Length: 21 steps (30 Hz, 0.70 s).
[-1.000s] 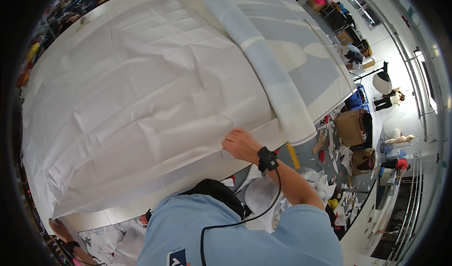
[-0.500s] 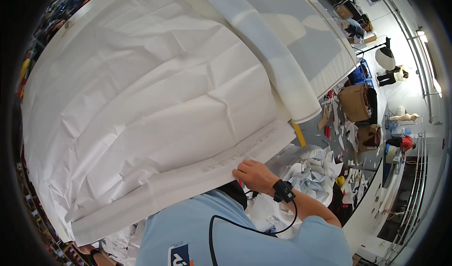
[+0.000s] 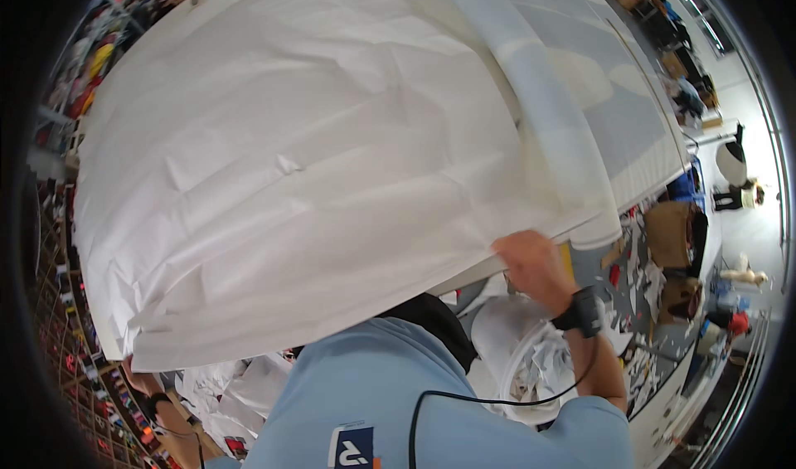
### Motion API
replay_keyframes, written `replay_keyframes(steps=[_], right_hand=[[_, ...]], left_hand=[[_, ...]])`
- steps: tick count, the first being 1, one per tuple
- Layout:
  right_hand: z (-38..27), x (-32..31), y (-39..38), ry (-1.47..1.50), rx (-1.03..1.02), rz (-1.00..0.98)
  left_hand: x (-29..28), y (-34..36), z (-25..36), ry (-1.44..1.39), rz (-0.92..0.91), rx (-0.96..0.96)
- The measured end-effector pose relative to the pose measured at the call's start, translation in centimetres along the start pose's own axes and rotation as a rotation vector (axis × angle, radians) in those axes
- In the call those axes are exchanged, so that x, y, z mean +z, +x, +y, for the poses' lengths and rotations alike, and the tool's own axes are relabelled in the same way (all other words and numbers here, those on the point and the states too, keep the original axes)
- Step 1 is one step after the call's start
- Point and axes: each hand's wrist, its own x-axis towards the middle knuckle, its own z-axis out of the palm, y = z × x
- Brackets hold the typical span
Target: Cutting fabric following paper patterns using industrial scissors and a ruler, then organizing and bagging the cut pieces.
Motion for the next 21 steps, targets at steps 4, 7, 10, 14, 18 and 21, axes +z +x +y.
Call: replay_keyframes(steps=[4, 7, 10, 14, 18, 21], right_hand=[[0.7, -9.3, 11.7, -0.164, -0.074, 0.171], [1.6, -15.3, 21.6, -0.243, -0.219, 0.209], [1.6, -21.1, 29.4, -0.303, -0.326, 0.199], [1.8, -24.6, 36.1, -0.256, -0.477, 0.360], [-1.1, -28.6, 37.3, -0.300, -0.386, 0.352], [-2.4, -30.3, 37.2, -0.297, -0.373, 0.349]], left_hand=[[-1.7, 11.6, 2.9, 0.339, 0.017, 0.110], [-5.3, 22.4, 3.7, 0.269, 0.124, 0.306], [-2.3, 29.0, 5.4, 0.335, 0.011, 0.289], [-14.0, 37.9, 3.6, 0.344, 0.204, 0.414], [-9.6, 37.6, 3.9, 0.437, 0.190, 0.218], [-10.0, 38.2, 3.7, 0.383, 0.219, 0.151]])
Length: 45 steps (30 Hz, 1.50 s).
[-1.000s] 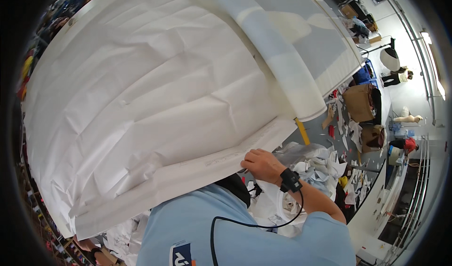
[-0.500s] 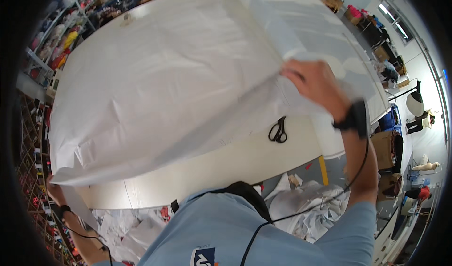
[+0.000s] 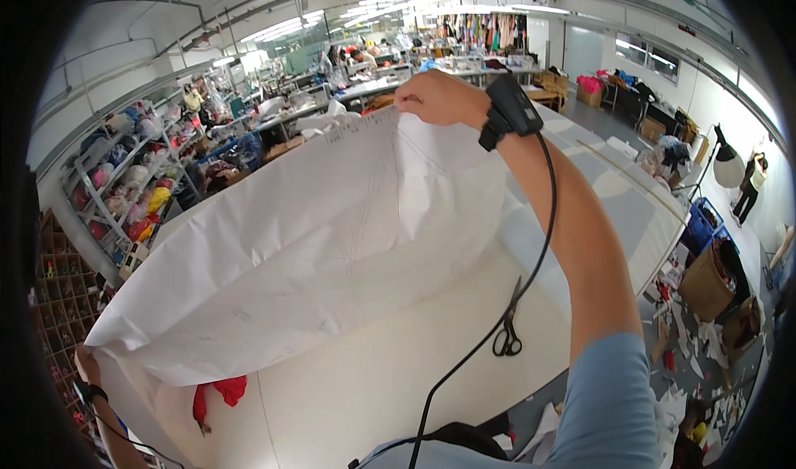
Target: Cutting fabric following paper patterns using industrial scissors and a ruler, then organizing and bagging the cut pieces.
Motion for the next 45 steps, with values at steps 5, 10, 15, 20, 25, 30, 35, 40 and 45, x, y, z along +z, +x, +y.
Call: replay_keyframes(steps=[5, 10, 15, 20, 25, 30, 35, 40, 45], right_hand=[[-2.4, -2.3, -0.5, 0.174, 0.068, 0.114], [-9.0, -3.8, -1.5, 0.334, 0.079, 0.069], [-13.9, -4.8, -3.6, 0.439, -0.063, 0.082], [-18.1, -3.6, -2.8, 0.466, -0.150, -0.066], [-19.7, -1.7, -2.1, 0.503, -0.166, -0.168], [-18.9, -1.9, -4.2, 0.370, -0.184, -0.218], [-15.9, -2.5, -8.6, 0.267, 0.079, -0.328], [-15.7, -1.8, -9.9, 0.350, 0.086, -0.276], [-14.6, -3.2, -10.9, 0.295, 0.114, -0.280]], left_hand=[[1.2, 0.5, -1.4, -0.064, 0.114, -0.049], [-1.9, -2.2, -0.3, 0.156, 0.056, -0.252], [-1.3, -2.7, 23.4, -0.328, 0.304, 0.171], [-15.5, -10.7, 52.4, -0.972, 0.013, 0.393], [-20.0, -13.7, 62.8, -1.022, -0.621, 0.687], [-17.7, -14.2, 60.7, -1.292, -0.952, 0.548], [-16.8, -14.7, 60.4, -1.303, -1.010, 0.586], [-16.1, -15.6, 60.4, -1.268, -1.058, 0.607], [-15.9, -15.5, 60.9, -1.177, -1.041, 0.587]])
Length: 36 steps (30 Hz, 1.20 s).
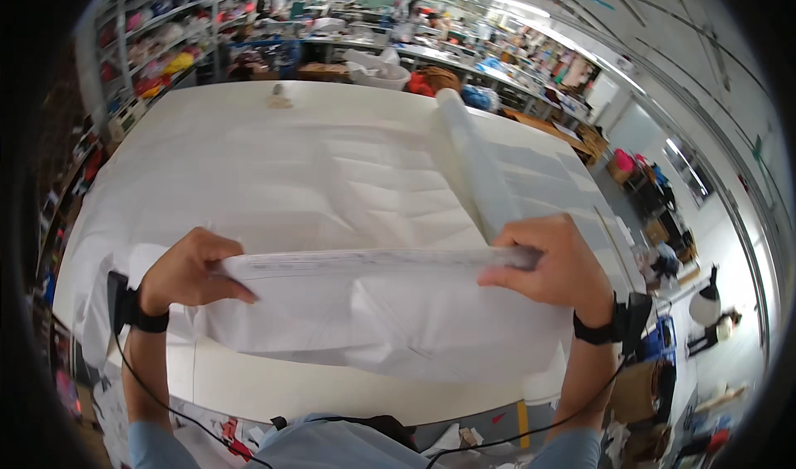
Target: Cutting fabric following paper patterns using industrial scissors and a ruler, then organizing and bagging the cut pieces.
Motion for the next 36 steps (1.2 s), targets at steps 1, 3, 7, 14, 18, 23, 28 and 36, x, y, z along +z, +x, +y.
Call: replay_keyframes(steps=[1, 3, 7, 14, 18, 23, 28, 36], right_hand=[[0.5, -0.3, -0.2, -0.020, -0.009, 0.021], [2.2, -1.0, -0.8, -0.062, 0.023, 0.062], [5.4, -3.4, -3.6, 0.062, 0.194, 0.111], [5.7, -2.9, -5.4, 0.389, 0.158, 0.349], [5.5, -2.6, -5.2, 0.388, 0.095, 0.383], [4.9, -3.0, -4.9, 0.383, 0.078, 0.358], [4.8, -2.9, -4.9, 0.322, 0.089, 0.390], [5.2, -2.4, -5.5, 0.344, 0.118, 0.431]], left_hand=[[-0.1, 0.0, -0.1, 0.007, -0.027, 0.026], [-0.8, -0.5, -1.9, 0.021, 0.033, -0.005], [-0.7, 0.4, -4.4, -0.092, 0.040, -0.075], [-1.2, 0.5, -4.6, -0.215, 0.038, -0.112], [-1.0, 0.1, -5.3, -0.206, 0.047, -0.126], [-0.7, 0.0, -5.2, -0.237, 0.072, -0.174], [-0.9, 0.0, -5.4, -0.207, 0.072, -0.133], [-0.8, -0.1, -4.7, -0.185, 0.049, -0.122]])
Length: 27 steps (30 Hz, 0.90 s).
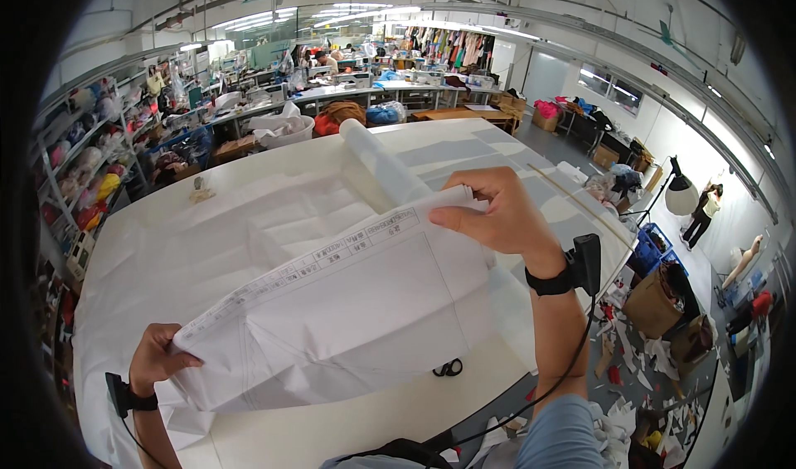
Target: Cutting fabric following paper patterns using industrial scissors and a ruler, then organizing and bagging the cut pieces.
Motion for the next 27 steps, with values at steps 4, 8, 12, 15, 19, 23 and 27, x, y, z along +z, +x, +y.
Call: replay_keyframes(steps=[4, 8, 12, 15, 19, 23, 27], right_hand=[[1.1, 0.1, 0.3, 0.001, -0.027, -0.029], [1.5, 0.2, -0.1, -0.119, -0.095, 0.173], [3.7, -0.6, 0.1, -0.108, -0.050, 0.207], [5.9, -1.0, 0.2, -0.120, -0.007, 0.278], [8.4, -2.1, 0.5, -0.211, -0.026, 0.281], [9.8, -2.4, 0.1, -0.382, 0.048, 0.370], [13.0, -3.8, -0.9, -0.263, 0.155, 0.462]], left_hand=[[-0.4, -0.5, 0.5, 0.094, -0.015, 0.019], [0.2, 0.6, 1.7, 0.053, -0.023, -0.131], [0.4, 1.5, 0.4, -0.064, -0.049, -0.041], [0.7, 1.3, 0.6, -0.076, -0.062, -0.022], [1.1, 1.1, 0.1, 0.029, -0.094, -0.075], [2.5, 0.7, 0.4, 0.128, -0.116, -0.079], [3.9, -0.1, 0.8, 0.218, -0.140, -0.039]])
